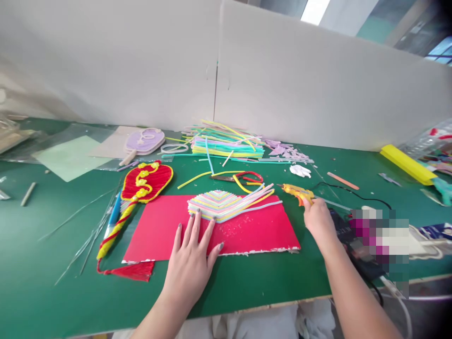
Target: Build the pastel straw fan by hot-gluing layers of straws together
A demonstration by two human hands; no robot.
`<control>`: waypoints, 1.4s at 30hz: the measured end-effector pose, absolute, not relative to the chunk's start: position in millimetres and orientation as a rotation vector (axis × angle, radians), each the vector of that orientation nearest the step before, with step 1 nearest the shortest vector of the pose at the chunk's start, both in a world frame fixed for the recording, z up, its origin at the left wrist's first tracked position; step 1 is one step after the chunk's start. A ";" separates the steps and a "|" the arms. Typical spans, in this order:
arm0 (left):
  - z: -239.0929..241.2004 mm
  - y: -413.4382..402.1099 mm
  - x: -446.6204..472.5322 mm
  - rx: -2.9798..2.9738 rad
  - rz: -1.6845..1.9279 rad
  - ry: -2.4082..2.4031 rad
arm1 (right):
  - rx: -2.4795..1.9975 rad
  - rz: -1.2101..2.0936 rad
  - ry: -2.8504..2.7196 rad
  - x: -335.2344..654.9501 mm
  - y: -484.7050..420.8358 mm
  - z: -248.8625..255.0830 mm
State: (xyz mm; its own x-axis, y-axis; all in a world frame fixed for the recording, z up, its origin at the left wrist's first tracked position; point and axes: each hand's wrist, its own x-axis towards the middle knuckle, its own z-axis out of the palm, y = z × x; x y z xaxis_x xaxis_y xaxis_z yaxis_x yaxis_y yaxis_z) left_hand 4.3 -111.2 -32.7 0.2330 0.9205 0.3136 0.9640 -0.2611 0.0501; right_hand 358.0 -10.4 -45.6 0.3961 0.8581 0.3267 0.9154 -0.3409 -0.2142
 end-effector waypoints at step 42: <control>-15.8 10.4 -75.5 -2.820 -0.919 -2.012 | -1.877 0.174 -1.126 177.1 -93.0 -40.8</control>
